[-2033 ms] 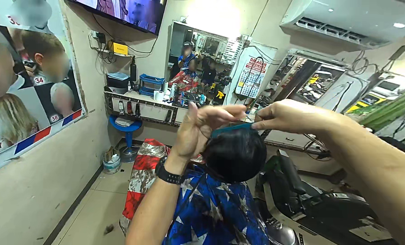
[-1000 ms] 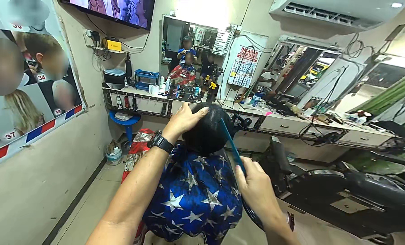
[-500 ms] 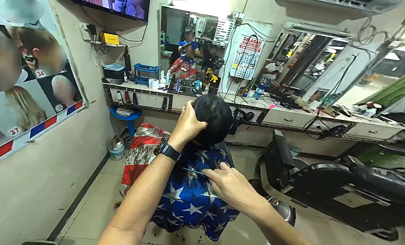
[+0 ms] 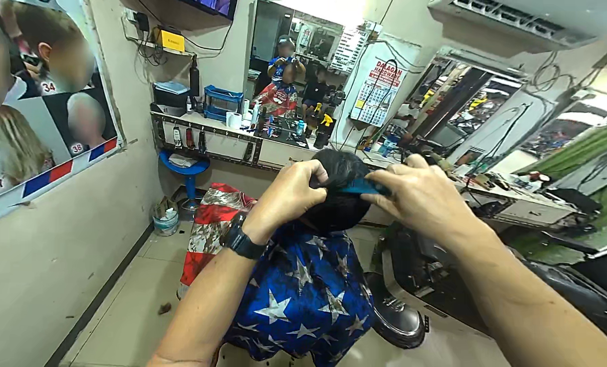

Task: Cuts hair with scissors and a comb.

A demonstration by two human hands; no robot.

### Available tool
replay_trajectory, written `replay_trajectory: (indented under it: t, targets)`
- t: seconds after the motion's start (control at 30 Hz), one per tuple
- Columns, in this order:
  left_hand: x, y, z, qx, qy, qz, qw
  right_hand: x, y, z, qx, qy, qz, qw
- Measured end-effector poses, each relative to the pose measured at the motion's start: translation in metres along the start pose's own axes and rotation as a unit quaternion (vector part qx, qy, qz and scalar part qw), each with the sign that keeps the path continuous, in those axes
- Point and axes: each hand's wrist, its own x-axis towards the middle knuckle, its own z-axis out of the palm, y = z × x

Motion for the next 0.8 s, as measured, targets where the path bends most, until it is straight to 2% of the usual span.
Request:
replay_trajectory:
  t: [0.07, 0.13, 0.23, 0.3, 0.4, 0.5, 0.57, 0.63, 0.7, 0.8]
  targets:
    - [-0.005, -0.013, -0.004, -0.043, 0.010, 0.033, 0.998, 0.015, 0.004, -0.006, -0.005, 0.026, -0.011, 1.000]
    - [-0.003, -0.053, -0.006, -0.143, 0.038, 0.030, 0.988, 0.021, 0.006, -0.009, -0.020, 0.048, -0.029, 0.998]
    - [0.026, -0.137, 0.003, -0.133, 0.038, -0.055, 0.989, 0.025, 0.008, -0.016, -0.036, 0.052, -0.038, 0.997]
    - [0.054, -0.167, 0.025, -0.137, 0.003, -0.034, 0.990, 0.029, 0.007, -0.021, -0.045, 0.041, -0.042, 0.997]
    - [0.087, -0.150, 0.046, -0.128, -0.020, 0.129, 0.983, 0.041, 0.002, -0.032, -0.063, 0.025, -0.053, 0.996]
    - [0.109, -0.103, 0.049, -0.130, -0.027, 0.260, 0.956, 0.053, -0.006, -0.044, -0.084, -0.002, -0.054, 0.995]
    - [0.106, -0.081, 0.045, -0.121, -0.031, 0.292, 0.948, 0.062, -0.011, -0.053, -0.097, -0.025, -0.048, 0.994]
    - [0.095, -0.075, 0.045, -0.191, -0.048, 0.273, 0.942, 0.073, -0.019, -0.062, -0.107, -0.038, -0.046, 0.993]
    - [0.089, -0.072, 0.044, -0.308, -0.090, 0.254, 0.912, 0.085, -0.026, -0.074, -0.093, -0.010, -0.051, 0.994]
    - [0.095, -0.079, 0.046, -0.395, -0.132, 0.279, 0.866, 0.091, -0.042, -0.104, -0.031, 0.054, -0.035, 0.997]
